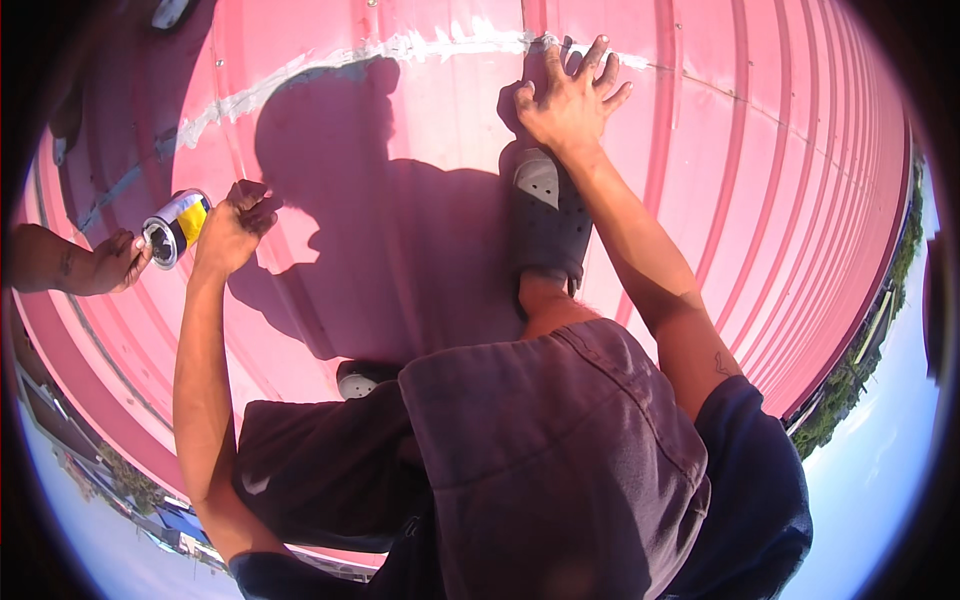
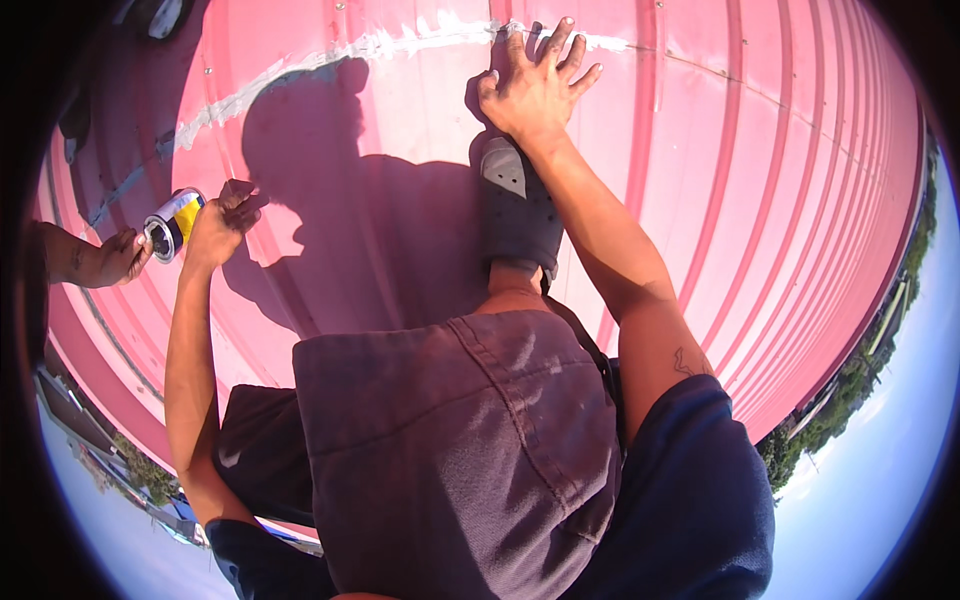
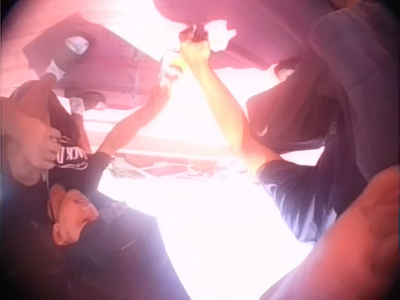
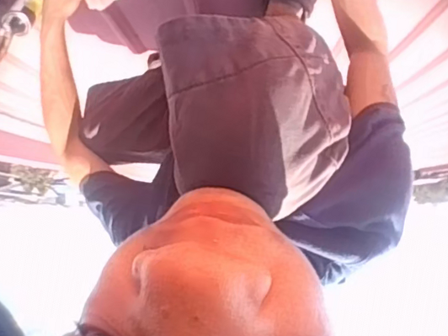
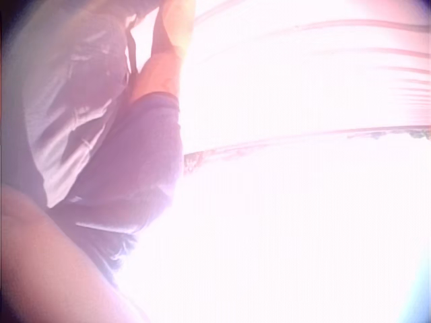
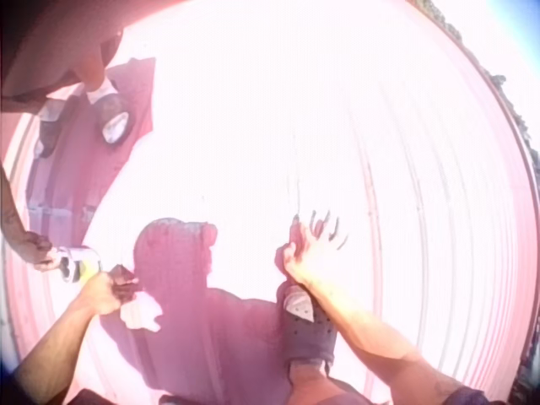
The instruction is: The person applies a grey sealant to a red metal roof seam by hand, smoothing the material along the joint with their fingers.
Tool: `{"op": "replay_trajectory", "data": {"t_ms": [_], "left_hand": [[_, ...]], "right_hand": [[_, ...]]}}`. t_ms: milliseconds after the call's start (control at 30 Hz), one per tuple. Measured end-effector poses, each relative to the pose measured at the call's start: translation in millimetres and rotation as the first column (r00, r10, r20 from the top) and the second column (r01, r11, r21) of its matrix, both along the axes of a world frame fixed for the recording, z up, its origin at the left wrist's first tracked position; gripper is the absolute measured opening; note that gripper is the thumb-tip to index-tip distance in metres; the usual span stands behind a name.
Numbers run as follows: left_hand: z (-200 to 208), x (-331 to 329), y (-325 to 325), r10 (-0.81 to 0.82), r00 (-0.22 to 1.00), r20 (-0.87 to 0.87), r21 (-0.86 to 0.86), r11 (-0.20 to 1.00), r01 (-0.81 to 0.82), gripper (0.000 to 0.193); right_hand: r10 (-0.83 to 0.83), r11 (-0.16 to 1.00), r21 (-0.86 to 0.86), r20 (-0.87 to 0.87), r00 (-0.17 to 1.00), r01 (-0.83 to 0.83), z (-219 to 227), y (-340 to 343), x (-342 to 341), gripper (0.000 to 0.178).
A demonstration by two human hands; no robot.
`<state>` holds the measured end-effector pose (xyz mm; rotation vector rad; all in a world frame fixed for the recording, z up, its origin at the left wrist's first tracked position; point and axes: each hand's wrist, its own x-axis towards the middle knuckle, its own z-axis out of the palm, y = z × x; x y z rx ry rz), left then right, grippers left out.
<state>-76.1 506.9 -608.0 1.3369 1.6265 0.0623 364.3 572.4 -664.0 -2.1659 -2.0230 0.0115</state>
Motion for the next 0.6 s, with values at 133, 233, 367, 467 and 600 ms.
{"op": "replay_trajectory", "data": {"t_ms": [133,233,367,467,600], "left_hand": [[-6.9,-0.8,5.8,-0.046,0.997,-0.069,-0.018,0.999,0.045,0.037],[-5.2,2.4,8.6,-0.143,0.977,-0.16,0.022,0.989,0.148,0.037],[-10.6,-6.9,3.8,-0.052,0.998,-0.046,0.001,0.999,0.052,0.038],[-6.1,-3.1,3.2,0.017,1.0,0.004,-0.042,0.999,-0.017,0.038],[4.3,7.0,5.6,-0.001,0.997,-0.073,-0.086,0.996,-0.005,0.038]], "right_hand": [[0.024,0.997,-0.071,0.07,0.997,-0.019,5.7,0.2,-1.0,0.068],[0.054,0.993,-0.107,0.081,0.995,-0.045,4.8,-0.8,-4.6,0.064],[0.076,0.989,-0.136,0.085,0.994,-0.064,8.1,0.0,-11.0,0.062],[0.075,0.989,-0.132,0.061,0.995,-0.066,10.8,-2.6,-8.1,0.063],[0.021,0.997,-0.074,0.03,0.999,-0.019,5.5,-2.0,-2.7,0.066]]}}
